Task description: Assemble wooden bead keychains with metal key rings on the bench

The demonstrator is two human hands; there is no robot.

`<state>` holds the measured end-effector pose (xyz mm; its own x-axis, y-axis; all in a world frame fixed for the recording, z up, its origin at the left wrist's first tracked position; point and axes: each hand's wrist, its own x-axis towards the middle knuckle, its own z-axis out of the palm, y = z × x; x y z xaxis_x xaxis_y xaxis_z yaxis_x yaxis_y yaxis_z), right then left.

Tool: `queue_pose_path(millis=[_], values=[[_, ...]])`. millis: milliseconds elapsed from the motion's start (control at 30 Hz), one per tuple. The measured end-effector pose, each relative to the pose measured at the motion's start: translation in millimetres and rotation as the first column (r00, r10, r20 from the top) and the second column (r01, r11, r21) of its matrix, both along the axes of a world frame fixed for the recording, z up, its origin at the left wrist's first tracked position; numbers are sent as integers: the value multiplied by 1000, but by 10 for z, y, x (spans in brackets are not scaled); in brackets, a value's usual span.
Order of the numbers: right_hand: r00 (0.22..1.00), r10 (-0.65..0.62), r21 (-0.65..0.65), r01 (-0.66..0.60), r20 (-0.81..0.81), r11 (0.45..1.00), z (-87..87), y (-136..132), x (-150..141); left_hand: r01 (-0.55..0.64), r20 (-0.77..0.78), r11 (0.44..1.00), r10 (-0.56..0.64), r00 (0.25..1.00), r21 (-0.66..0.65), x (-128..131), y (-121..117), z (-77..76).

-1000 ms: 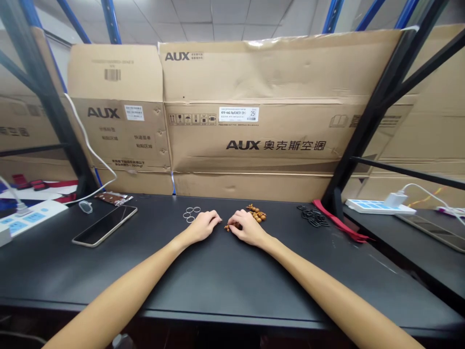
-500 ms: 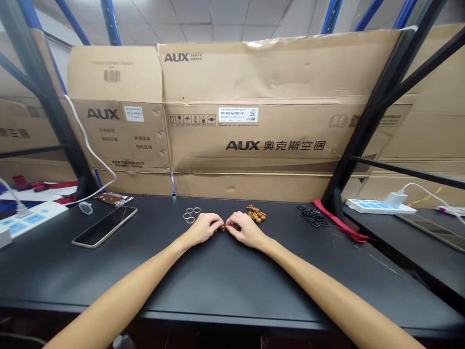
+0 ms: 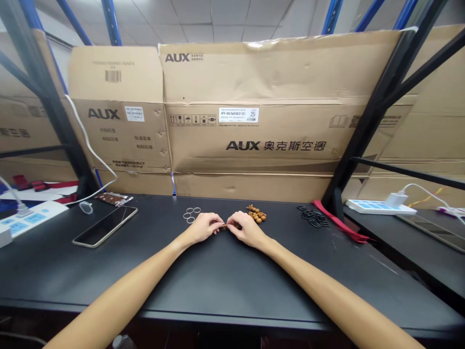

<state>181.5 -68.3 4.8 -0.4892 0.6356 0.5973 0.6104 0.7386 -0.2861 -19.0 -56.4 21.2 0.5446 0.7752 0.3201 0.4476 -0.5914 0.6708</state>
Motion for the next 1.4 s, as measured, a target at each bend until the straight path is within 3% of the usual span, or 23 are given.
queue_pose_path(millis=[533,933,1233,1400], values=[[1000,11,42,-11,4,999,21,-19,-2,20,-97,985,-3,995,170,31,-60,48],[993,46,144,-62,110,988,16,9,21,144,-275,907,-32,961,396,22,-74,1],[976,23,221,-72,216,973,31,-3,13,61,-153,951,-15,988,302,52,-98,16],[980,27,179,-63,199,982,19,11,9,0,-62,982,11,998,189,53,-96,29]])
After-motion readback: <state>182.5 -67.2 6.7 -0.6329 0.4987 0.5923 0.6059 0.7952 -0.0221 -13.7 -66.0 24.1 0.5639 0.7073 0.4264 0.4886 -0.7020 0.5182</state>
